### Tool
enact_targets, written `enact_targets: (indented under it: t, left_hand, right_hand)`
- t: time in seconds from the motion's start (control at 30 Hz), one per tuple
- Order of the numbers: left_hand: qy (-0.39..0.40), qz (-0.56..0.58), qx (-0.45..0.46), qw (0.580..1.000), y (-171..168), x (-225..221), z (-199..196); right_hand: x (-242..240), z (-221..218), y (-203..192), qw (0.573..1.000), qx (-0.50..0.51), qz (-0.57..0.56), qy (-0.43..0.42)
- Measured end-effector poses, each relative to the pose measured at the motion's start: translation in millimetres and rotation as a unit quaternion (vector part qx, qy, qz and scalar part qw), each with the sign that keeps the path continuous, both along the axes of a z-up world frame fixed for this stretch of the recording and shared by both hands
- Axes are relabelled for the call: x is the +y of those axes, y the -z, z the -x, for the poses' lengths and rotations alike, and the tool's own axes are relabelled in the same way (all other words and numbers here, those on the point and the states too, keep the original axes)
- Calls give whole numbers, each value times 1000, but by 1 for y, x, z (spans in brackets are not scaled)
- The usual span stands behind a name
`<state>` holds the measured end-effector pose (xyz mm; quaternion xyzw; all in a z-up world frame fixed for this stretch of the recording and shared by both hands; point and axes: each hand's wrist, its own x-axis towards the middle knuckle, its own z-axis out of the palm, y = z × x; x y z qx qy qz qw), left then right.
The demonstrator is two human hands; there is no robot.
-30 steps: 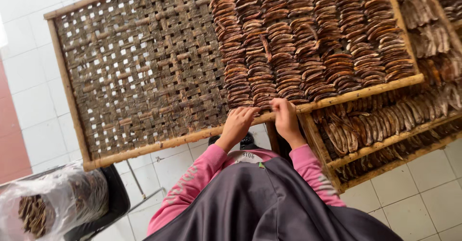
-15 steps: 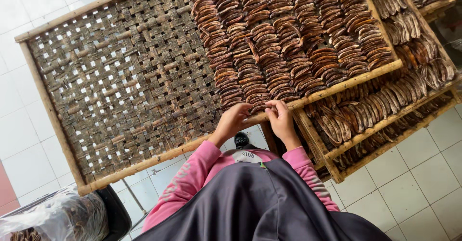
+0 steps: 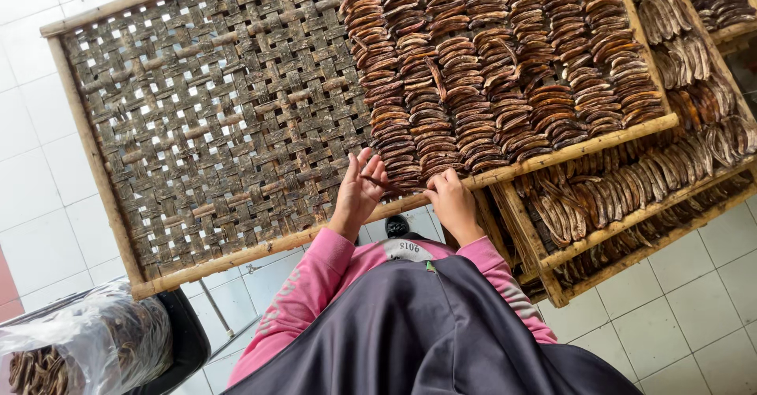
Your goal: The person picks up dried food items from a bamboo drying tray and places them into a plastic bag.
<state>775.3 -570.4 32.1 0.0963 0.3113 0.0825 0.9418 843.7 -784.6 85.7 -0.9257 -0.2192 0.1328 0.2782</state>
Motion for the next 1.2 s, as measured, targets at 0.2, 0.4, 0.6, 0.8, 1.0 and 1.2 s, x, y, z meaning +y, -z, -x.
enact_targets:
  t: [0.2, 0.4, 0.6, 0.8, 1.0, 1.2]
  left_hand:
    - [94, -193, -10, 977, 8, -9, -3]
    - [233, -692, 14, 684, -41, 6, 8]
    - [375, -824, 83, 416, -73, 14, 40]
    - [324, -797, 94, 501, -33, 15, 57]
    - [147, -329, -6, 933, -13, 23, 40]
    - [245, -182, -95, 947, -30, 13, 35]
  right_hand:
    - [8, 5, 7, 999, -13, -31, -25]
    - [9, 6, 8, 996, 17, -83, 12]
    - [11, 3, 0, 985, 10, -172, 15]
    - [26, 1, -17, 957, 74, -280, -11]
    - [39, -4, -21, 850, 295, -435, -40]
    - [66, -9, -33, 872, 300, -385, -33]
